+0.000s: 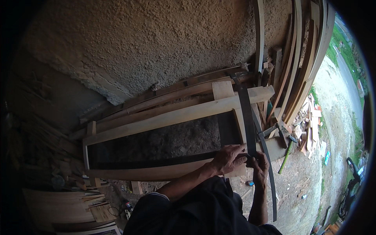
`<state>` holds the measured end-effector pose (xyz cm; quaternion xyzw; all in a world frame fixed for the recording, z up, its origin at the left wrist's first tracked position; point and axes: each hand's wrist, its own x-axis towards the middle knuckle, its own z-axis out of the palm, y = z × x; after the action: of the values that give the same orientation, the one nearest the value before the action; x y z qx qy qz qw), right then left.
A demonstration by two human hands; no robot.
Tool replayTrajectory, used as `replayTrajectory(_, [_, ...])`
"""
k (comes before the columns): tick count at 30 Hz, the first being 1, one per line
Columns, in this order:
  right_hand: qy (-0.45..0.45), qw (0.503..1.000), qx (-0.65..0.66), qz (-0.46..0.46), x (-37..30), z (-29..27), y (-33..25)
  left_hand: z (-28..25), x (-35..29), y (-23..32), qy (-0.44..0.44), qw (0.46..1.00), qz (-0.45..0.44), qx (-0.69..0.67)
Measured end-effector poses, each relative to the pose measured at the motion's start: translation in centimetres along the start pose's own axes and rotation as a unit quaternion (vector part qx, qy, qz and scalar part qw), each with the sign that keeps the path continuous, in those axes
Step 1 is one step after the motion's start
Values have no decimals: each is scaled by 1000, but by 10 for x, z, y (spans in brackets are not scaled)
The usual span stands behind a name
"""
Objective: The person assembles a wooden window frame by hammering nails into joints, measuring with a square, and inserting a glass pane. They repeatedly adjust clamps and reposition the frame to secure the components.
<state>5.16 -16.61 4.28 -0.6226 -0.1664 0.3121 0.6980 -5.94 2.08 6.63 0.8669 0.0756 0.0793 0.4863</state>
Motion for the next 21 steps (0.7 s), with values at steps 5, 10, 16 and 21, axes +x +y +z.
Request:
replayTrajectory(5, [-116,990,-44,-62,81,136,-9,-129,45,-26,229,873,-24,-429])
replayTrajectory(10, [-156,966,-149,-143,122,223,-14,-272,29,-109,264,913,-39,-309])
replayTrajectory(16, [-144,974,-175,-28,91,188,29,-381,-29,-250,385,873,-152,-258])
replayTrajectory(21, [-100,957,-273,-14,47,143,78,-396,-70,-335,394,859,-202,-258])
